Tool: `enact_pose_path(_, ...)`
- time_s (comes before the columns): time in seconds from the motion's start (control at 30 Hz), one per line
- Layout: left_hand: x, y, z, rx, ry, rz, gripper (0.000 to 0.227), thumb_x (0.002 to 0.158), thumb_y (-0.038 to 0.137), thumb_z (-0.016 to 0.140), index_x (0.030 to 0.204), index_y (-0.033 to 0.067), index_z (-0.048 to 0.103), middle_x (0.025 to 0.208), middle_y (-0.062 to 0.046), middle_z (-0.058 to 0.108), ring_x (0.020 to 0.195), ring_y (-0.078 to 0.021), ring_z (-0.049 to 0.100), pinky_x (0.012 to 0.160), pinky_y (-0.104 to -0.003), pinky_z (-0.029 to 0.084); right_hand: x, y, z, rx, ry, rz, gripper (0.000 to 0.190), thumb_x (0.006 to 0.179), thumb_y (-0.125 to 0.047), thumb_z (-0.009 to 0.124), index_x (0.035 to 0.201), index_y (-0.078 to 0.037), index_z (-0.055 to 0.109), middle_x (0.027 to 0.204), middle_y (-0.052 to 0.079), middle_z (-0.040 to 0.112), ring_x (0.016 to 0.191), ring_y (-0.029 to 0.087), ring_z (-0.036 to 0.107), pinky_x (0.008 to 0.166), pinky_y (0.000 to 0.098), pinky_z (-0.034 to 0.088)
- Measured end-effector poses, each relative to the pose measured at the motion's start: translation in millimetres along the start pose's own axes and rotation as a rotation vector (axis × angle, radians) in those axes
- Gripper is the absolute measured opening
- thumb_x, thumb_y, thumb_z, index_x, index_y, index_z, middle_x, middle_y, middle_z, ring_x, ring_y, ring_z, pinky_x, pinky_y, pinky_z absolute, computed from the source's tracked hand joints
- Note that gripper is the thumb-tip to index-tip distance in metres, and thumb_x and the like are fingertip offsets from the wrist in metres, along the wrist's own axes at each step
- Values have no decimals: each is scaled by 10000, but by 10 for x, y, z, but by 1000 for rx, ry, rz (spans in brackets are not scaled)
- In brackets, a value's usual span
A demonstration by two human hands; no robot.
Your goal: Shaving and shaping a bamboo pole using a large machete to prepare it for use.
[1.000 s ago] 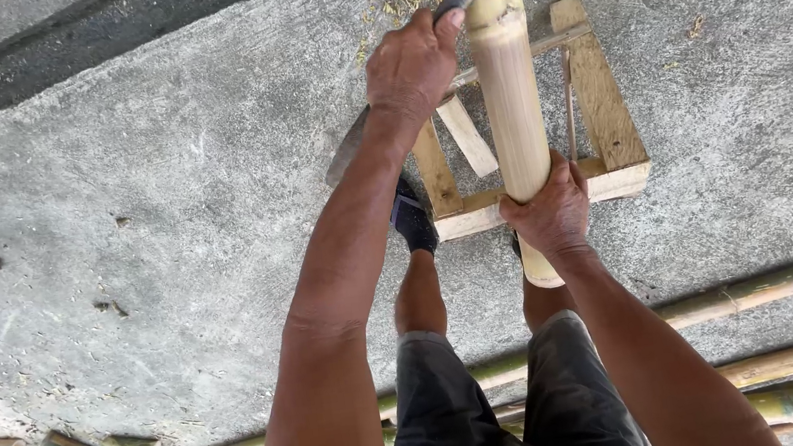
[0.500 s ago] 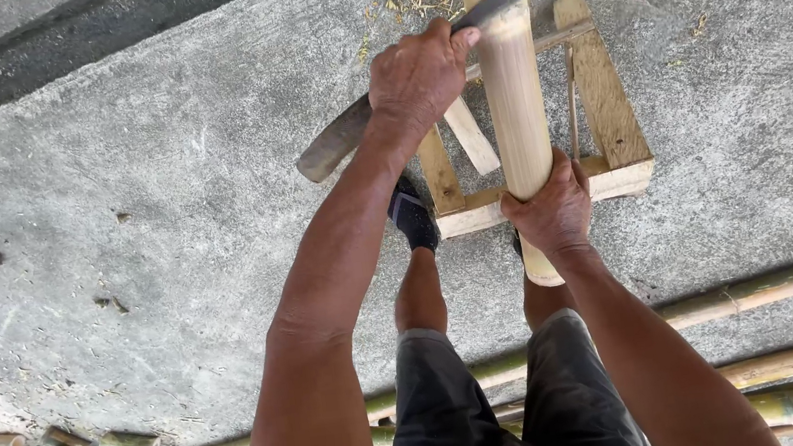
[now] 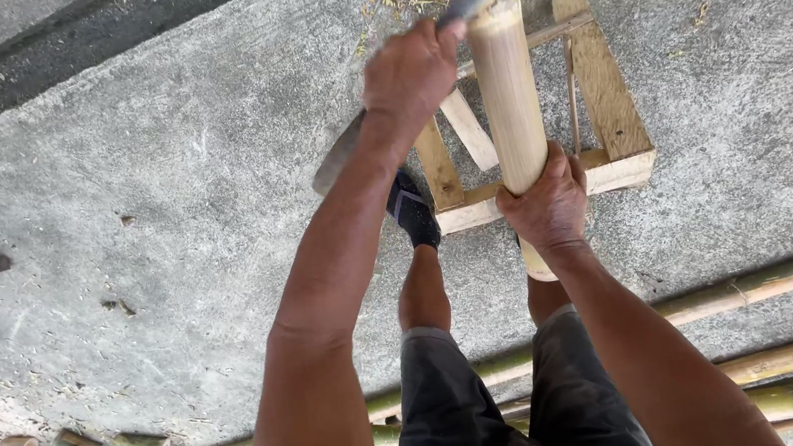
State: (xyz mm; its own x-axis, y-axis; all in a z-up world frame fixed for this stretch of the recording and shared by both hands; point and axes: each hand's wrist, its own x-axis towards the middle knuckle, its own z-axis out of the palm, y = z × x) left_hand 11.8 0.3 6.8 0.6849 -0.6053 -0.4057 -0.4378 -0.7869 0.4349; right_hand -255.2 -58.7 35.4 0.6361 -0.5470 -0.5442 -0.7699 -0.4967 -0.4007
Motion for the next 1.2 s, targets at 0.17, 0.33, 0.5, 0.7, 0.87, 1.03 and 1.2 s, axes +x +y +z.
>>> enact_pose_path(0.17,68,-52,-223,80,-99,6,535,1072,500,324,1007,72,638,540,26,510,373,-87,454,293,-295,421,-7,-2,114,-42,132,-42,864,737,-275,786,1384,54,318,1140,257,621,1107,389,638,1198,522,307)
enact_pose_path(0.33,-83,16,-106,-143,-132,-62,524,1088,484,319,1020,74,638,567,40,516,378,-70,459,316,-280,438,-26,-58,93,-52,117,-30,848,757,-273,783,1380,67,318,1146,247,613,1078,389,646,1206,540,300)
enact_pose_path(0.5,118,-147,-125,-80,-209,-58,509,1076,475,324,1059,70,631,573,28,486,373,-95,397,305,-308,399,-18,-72,79,-49,85,-16,862,741,-271,789,1378,68,317,1119,244,612,1068,380,657,1213,529,286)
enact_pose_path(0.7,-53,-14,-117,-208,-286,2,544,1070,472,308,1107,24,614,571,17,490,352,-84,392,282,-290,393,-24,-20,120,-63,105,-32,899,746,-271,789,1399,96,291,1140,262,608,1060,385,655,1211,519,262)
enact_pose_path(0.87,158,-174,-139,-202,-44,-121,562,1084,494,285,1049,65,647,600,57,497,398,-61,410,312,-264,401,-23,-93,69,-24,39,47,866,767,-268,770,1419,52,297,1138,239,628,1090,375,654,1255,507,264)
enact_pose_path(1.03,-78,-48,-25,-229,-258,16,573,1075,523,308,987,84,666,615,43,511,413,-51,422,336,-262,397,18,-42,95,-42,98,-10,885,759,-278,783,1414,62,294,1161,260,616,1113,389,640,1232,527,259)
enact_pose_path(1.2,92,-135,49,-125,-127,26,530,1053,478,298,1044,53,616,591,29,508,363,-81,404,258,-297,415,-42,7,147,-59,113,-47,901,759,-284,784,1417,76,285,1171,270,610,1101,395,640,1221,535,255)
